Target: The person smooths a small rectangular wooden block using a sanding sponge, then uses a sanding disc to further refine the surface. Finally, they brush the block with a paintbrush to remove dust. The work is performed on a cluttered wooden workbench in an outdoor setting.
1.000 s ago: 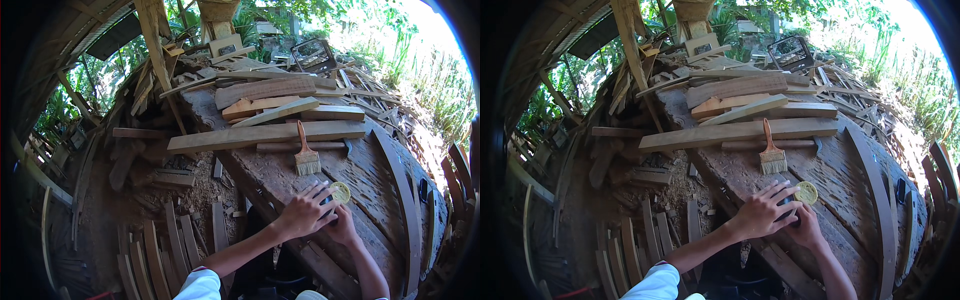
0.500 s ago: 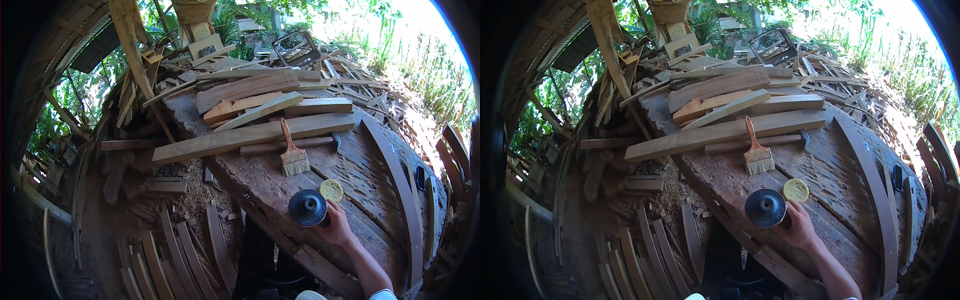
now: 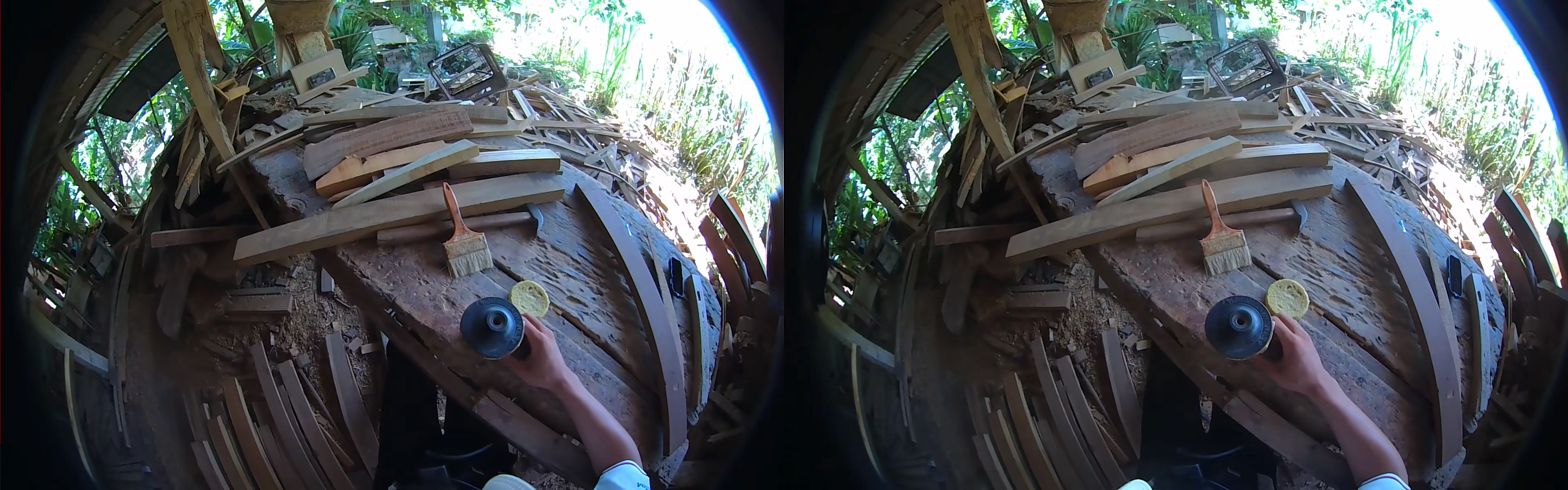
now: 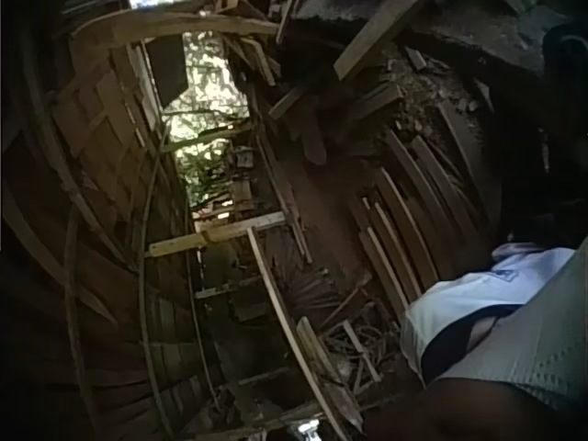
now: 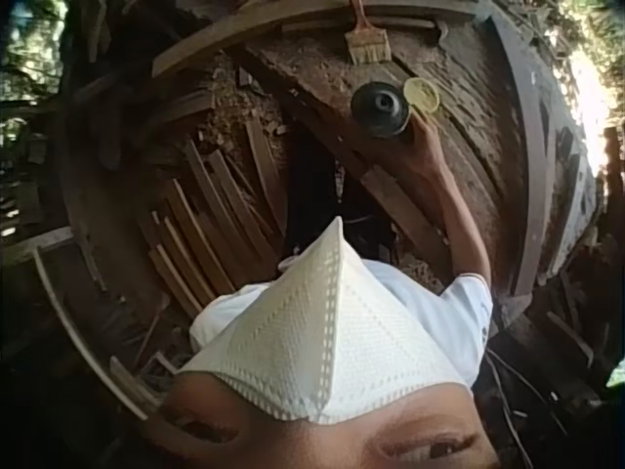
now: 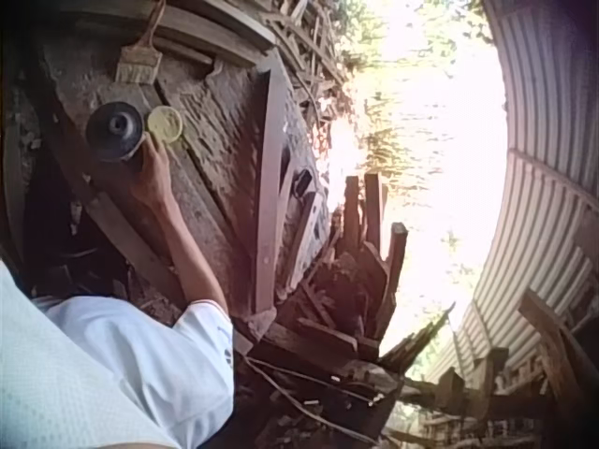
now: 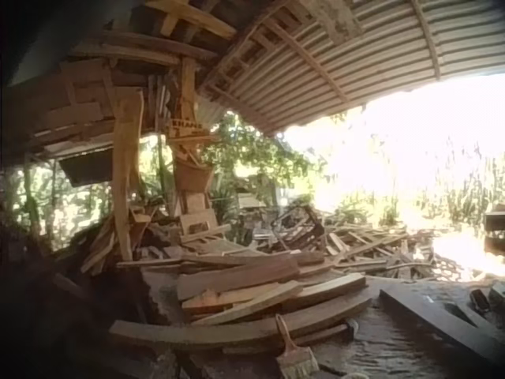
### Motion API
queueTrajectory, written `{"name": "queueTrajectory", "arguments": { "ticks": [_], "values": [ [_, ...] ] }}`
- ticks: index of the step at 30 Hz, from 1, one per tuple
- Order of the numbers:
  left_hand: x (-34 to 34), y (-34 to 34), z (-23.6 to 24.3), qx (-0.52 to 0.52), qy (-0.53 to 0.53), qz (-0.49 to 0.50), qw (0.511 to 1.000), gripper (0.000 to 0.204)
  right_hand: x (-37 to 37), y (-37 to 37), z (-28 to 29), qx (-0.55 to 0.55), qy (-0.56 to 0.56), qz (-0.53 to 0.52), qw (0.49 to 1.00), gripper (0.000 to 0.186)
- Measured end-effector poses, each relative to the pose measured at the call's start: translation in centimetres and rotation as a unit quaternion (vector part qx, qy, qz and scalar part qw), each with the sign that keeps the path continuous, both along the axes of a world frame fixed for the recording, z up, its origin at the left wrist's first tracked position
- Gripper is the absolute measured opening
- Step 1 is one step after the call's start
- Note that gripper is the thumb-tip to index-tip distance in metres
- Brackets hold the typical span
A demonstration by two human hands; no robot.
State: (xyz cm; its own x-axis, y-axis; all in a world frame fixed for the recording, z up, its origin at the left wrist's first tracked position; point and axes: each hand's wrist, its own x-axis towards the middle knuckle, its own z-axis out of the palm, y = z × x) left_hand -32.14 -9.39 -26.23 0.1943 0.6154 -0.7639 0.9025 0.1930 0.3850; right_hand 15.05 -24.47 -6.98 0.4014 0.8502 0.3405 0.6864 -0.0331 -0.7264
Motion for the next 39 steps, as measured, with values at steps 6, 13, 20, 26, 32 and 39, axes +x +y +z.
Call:
{"name": "queueTrajectory", "arguments": {
  "ticks": [6, 13, 20, 26, 32, 39],
  "values": [
    [-0.6, -0.7, 0.0, 0.003, -0.009, -0.004, 1.0, 0.023, -0.1, 0.0, -0.1, -0.009, 0.004, -0.001, 1.0, 0.05],
    [-0.6, -1.0, 0.7, -0.006, 0.004, -0.032, 0.999, 0.023, 0.0, -0.1, 0.1, 0.0, -0.016, 0.001, 1.0, 0.051],
    [1.4, 4.1, 5.4, -0.056, 0.134, -0.253, 0.957, 0.023, -0.1, -0.6, -0.1, -0.004, -0.012, -0.013, 1.0, 0.05],
    [16.7, 8.7, 22.4, 0.497, -0.448, -0.123, 0.733, 0.018, -0.1, 0.0, 0.1, 0.006, 0.006, 0.002, 1.0, 0.049],
    [31.2, 1.8, 27.2, 0.541, -0.461, -0.434, 0.554, 0.061, -0.4, 0.1, 0.6, -0.003, -0.014, -0.011, 1.0, 0.052],
    [35.0, 3.5, 23.9, 0.448, -0.457, -0.472, 0.606, 0.048, 0.0, 0.1, 0.2, -0.024, 0.031, -0.015, 0.999, 0.058]
  ]
}}
